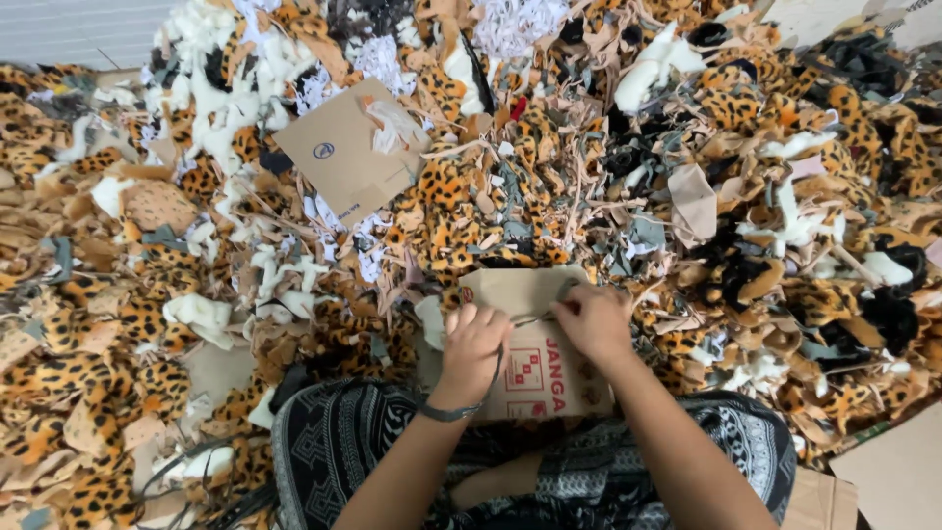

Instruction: The person gathers leopard-print fabric scraps from a large pile on the floor, folds them into a compact bundle, places the bundle into a small cardboard box, and secures the box with a black strap.

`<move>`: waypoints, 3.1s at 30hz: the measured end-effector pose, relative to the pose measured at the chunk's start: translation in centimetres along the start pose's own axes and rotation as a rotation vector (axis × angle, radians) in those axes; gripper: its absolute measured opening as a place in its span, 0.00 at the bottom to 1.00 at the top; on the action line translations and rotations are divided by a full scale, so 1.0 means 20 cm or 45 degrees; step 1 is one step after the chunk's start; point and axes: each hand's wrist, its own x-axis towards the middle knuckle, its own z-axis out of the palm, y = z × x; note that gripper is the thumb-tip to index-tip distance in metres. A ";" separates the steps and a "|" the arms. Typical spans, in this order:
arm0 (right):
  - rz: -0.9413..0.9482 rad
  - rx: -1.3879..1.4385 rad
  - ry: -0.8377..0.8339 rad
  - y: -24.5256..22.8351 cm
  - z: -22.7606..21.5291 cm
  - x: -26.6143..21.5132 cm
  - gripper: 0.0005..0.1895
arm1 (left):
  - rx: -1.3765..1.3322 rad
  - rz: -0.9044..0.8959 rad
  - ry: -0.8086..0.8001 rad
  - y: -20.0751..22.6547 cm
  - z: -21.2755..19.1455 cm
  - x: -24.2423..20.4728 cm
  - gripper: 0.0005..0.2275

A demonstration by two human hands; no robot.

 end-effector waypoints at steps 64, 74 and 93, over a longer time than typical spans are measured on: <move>0.358 1.333 -0.329 -0.11 -0.03 -0.04 0.13 | -0.618 -0.585 -0.320 0.19 0.21 -0.03 0.19; 0.172 0.920 -0.258 -0.08 0.00 -0.16 0.19 | -0.970 -0.817 -0.342 0.13 0.19 0.00 0.28; 0.631 1.849 -0.186 -0.04 0.15 0.14 0.22 | -1.995 -1.474 0.309 0.07 0.27 0.06 0.17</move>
